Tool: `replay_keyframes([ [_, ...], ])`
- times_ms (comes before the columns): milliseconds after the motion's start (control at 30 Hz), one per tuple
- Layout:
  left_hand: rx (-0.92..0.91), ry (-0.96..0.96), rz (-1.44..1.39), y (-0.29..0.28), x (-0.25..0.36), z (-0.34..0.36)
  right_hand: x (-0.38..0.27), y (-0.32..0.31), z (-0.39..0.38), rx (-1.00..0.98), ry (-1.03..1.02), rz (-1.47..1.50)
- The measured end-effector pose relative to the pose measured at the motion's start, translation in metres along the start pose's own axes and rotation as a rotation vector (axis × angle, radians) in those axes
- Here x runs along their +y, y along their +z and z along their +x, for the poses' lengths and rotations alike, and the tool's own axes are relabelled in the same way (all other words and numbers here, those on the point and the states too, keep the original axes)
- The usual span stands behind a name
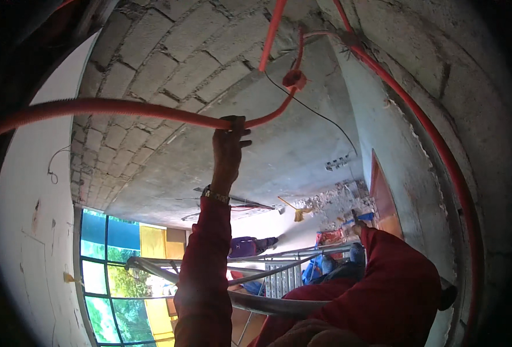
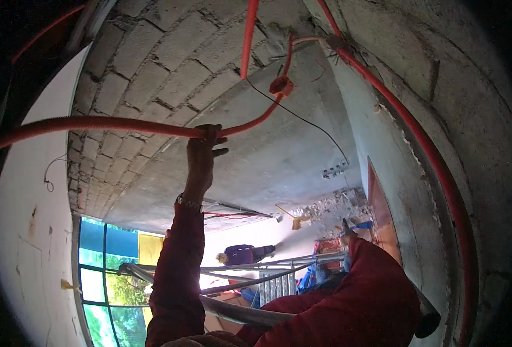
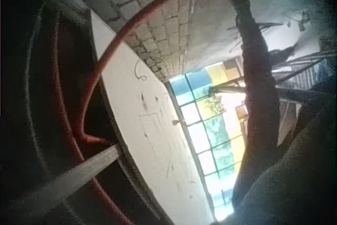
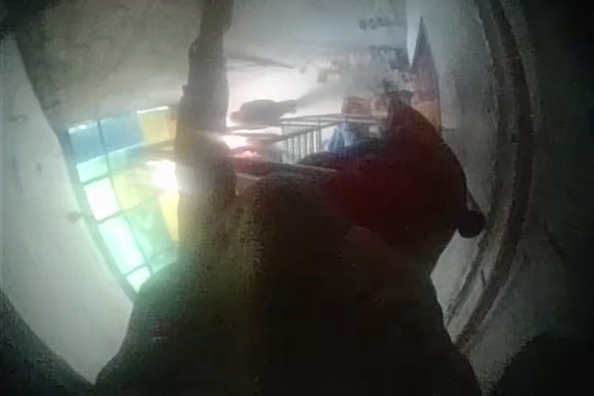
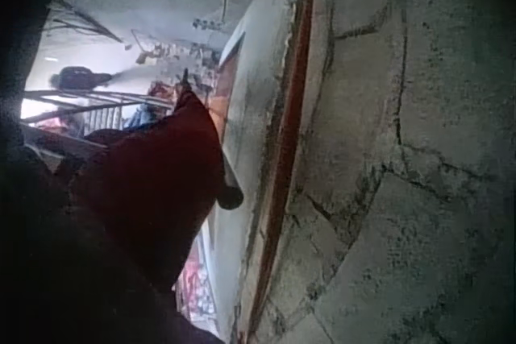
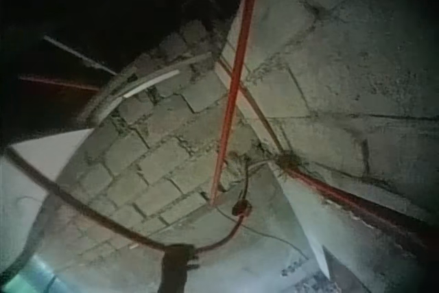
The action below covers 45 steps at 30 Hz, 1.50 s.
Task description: The person inserts flexible orange conduit into a wall opening and secures it using a hammer and a hand tool while standing on metal scaffolding.
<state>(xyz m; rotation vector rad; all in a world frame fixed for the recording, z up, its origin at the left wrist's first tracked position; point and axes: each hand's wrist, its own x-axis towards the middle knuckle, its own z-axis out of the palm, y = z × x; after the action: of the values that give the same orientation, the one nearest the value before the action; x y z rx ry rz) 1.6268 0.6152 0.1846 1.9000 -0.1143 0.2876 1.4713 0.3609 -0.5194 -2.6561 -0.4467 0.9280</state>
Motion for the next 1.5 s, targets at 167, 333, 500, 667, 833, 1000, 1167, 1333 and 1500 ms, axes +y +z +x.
replay_keyframes([
  [167, 0.038, -0.016, 0.051, -0.010, -0.017, 0.001, 0.005, 0.010, -0.009, 0.002, 0.040, 0.049],
  [333, 0.124, -0.024, 0.096, -0.047, -0.032, 0.001, 0.017, 0.025, -0.023, -0.013, 0.075, 0.075],
  [500, 0.216, -0.056, 0.113, -0.096, -0.037, 0.008, 0.026, 0.034, -0.032, -0.025, 0.111, 0.093],
  [667, 0.199, -0.024, 0.154, -0.077, -0.034, 0.019, 0.035, 0.038, -0.037, -0.011, 0.148, 0.139],
  [833, 0.117, 0.014, 0.124, -0.046, -0.034, 0.002, 0.038, 0.030, -0.033, -0.003, 0.142, 0.124],
  [1000, 0.084, 0.046, 0.094, -0.012, -0.031, -0.019, 0.034, 0.021, -0.026, 0.015, 0.128, 0.131],
  [1167, 0.052, 0.075, 0.037, 0.006, -0.030, -0.044, 0.034, 0.023, -0.026, 0.016, 0.121, 0.139],
  [1333, 0.040, -0.002, 0.041, -0.002, -0.033, -0.048, 0.030, 0.030, -0.027, -0.005, 0.104, 0.117],
  [1500, -0.017, 0.031, -0.036, -0.011, -0.053, -0.035, -0.012, -0.005, 0.015, 0.062, 0.035, 0.168],
])
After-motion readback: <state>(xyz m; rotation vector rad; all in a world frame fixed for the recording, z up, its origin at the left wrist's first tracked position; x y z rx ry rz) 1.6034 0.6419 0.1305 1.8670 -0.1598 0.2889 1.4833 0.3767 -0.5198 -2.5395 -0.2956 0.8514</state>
